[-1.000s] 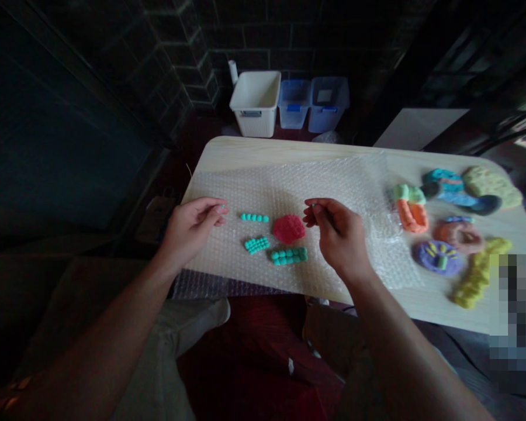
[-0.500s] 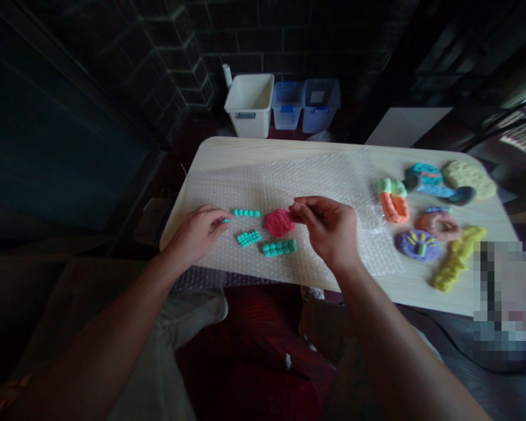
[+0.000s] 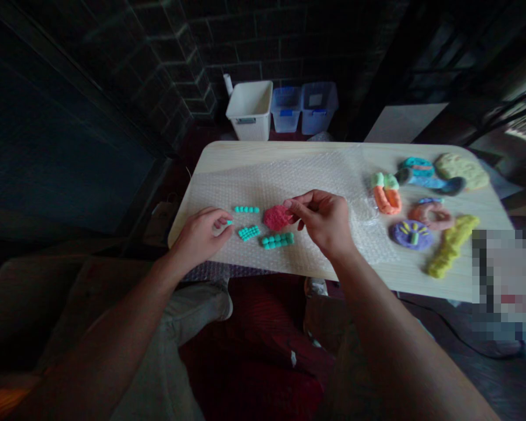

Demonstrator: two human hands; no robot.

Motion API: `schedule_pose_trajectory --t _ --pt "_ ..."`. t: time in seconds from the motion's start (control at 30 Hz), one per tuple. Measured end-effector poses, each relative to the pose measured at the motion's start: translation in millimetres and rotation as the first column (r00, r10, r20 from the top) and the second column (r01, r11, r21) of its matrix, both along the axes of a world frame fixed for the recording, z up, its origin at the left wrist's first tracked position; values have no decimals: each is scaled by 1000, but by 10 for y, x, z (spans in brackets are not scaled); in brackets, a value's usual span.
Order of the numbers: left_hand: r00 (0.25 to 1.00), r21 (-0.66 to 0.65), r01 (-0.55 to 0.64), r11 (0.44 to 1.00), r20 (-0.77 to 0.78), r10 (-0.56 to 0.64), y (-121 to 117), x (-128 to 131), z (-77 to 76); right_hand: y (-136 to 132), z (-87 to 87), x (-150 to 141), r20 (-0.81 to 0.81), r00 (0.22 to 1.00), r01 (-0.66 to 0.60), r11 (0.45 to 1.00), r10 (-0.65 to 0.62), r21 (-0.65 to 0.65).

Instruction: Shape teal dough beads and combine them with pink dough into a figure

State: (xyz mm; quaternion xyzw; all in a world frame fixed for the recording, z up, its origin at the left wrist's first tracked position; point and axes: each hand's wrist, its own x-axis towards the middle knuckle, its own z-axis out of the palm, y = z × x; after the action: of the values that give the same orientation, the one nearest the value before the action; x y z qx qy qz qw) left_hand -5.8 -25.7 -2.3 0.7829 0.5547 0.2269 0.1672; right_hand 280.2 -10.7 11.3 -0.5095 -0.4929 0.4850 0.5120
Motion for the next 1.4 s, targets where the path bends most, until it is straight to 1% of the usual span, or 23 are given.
schedule_pose_trajectory --t 0.13,0.27,0.37,0.43,0.57,0.67,0.77,0.87,0.93,1.0,1.1,1.17,1.3,1.4 --pt "999 -46 50 998 -11 -50 -84 130 -23 6 5 -1 -16 1000 6 1000 -6 -10" --pt "995 -74 76 994 -62 -81 -98 238 -29 7 -29 -20 -145 989 -34 998 25 -56" --pt "994 -87 82 993 -72 -88 -70 277 -46 8 -62 -35 -224 972 -79 996 65 -52" --pt "997 -104 70 992 -7 -71 -46 288 -65 11 -74 -34 -221 973 -77 996 65 -46" --pt "985 -194 82 978 166 -50 -10 281 -93 26 -60 7 -198 980 -19 999 13 -29" --pt "969 -206 67 976 249 -14 7 230 -92 47 -37 59 -203 979 8 1000 -12 -22" --pt "914 -210 37 977 403 52 36 140 -87 67 -31 97 -171 985 6 999 -12 -36" --pt "852 -222 31 975 515 90 96 48 -91 78 -54 103 -183 983 -42 998 33 -48" --pt "831 -239 44 970 548 97 151 2 -93 83 -76 93 -186 982 -56 997 44 -57" --pt "796 -248 44 968 594 116 208 -30 -92 92 -88 81 -192 981 -44 996 28 -77" --pt "747 -270 26 963 645 160 269 -58 -88 116 -73 74 -256 967 -53 991 20 -124" --pt "734 -285 18 958 655 181 286 -67 -84 133 -46 76 -295 955 -65 987 20 -144" --pt "727 -296 2 955 656 202 278 -69 -66 149 2 87 -290 956 -84 983 33 -164" --pt "703 -298 -7 954 678 217 268 -60 -44 144 4 91 -298 953 -105 981 53 -161"
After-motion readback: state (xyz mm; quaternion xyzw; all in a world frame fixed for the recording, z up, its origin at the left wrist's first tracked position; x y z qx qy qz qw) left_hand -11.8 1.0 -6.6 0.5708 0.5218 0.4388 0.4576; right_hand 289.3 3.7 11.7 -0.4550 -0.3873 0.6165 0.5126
